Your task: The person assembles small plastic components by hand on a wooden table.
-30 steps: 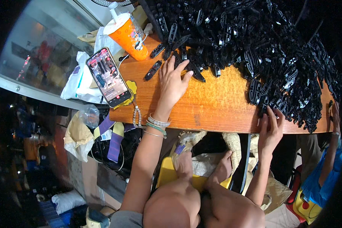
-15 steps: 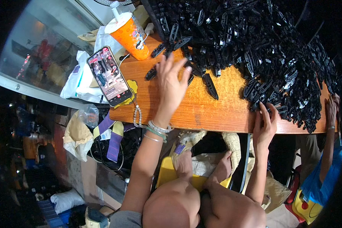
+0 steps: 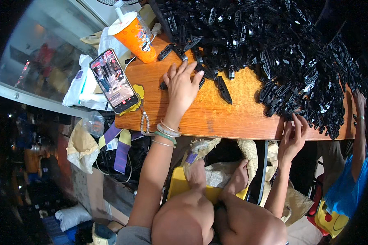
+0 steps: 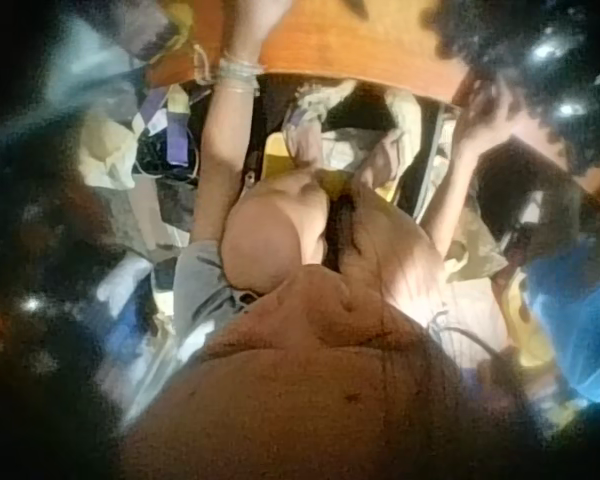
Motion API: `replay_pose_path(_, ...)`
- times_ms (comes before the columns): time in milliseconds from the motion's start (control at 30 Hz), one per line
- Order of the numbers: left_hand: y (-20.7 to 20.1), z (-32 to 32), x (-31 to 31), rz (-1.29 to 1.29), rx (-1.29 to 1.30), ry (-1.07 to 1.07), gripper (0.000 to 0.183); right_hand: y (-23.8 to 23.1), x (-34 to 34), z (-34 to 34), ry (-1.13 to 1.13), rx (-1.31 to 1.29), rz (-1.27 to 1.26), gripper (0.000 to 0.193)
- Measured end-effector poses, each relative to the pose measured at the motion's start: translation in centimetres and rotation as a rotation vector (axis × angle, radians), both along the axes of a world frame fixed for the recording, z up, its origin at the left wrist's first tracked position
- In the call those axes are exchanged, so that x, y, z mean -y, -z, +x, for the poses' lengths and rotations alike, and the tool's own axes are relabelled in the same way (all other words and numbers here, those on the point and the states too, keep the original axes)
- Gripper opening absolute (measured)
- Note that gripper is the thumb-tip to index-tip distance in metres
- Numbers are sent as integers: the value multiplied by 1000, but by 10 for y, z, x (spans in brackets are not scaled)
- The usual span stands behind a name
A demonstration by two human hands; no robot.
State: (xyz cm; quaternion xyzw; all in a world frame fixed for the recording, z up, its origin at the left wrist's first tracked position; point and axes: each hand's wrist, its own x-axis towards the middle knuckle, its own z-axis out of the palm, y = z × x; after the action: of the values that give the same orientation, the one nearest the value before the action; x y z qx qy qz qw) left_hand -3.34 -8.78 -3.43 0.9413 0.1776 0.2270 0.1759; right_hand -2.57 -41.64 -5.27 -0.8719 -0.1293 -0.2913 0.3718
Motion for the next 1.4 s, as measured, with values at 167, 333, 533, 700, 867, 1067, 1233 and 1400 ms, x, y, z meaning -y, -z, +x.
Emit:
replay_pose_path(167, -2, -13, 28, 31, 33, 87, 42, -3, -17, 2, 32, -69, -72, 32)
replay_pose_path(333, -4, -26, 45, 70, 17, 144, 41, -11, -33, -4, -50, -99, -64, 29)
replay_pose_path(533, -12, -34, 47, -88, 118, 303, 34, -10, -42, -9, -142, -128, -45, 23)
replay_pose_path(700, -7, 22, -45, -153, 281, 139, 31, -11, -43, -9, -166, -53, -33, 25)
replay_pose_path(867, -4, 54, -76, -40, 75, -68, 32, -6, -47, -9, -191, -36, 21, 27)
replay_pose_path(1067, 6, 37, -11, 128, 109, 129, 24, -4, -37, -8, -181, 4, -12, 28)
replay_pose_path(1233, -18, 27, -2, -211, 72, 183, 23, -4, -37, -10, -213, -33, 47, 31)
replay_pose_path(1400, -37, 93, -12, -179, 240, 273, 44, 1, -47, -17, -388, 165, -3, 35)
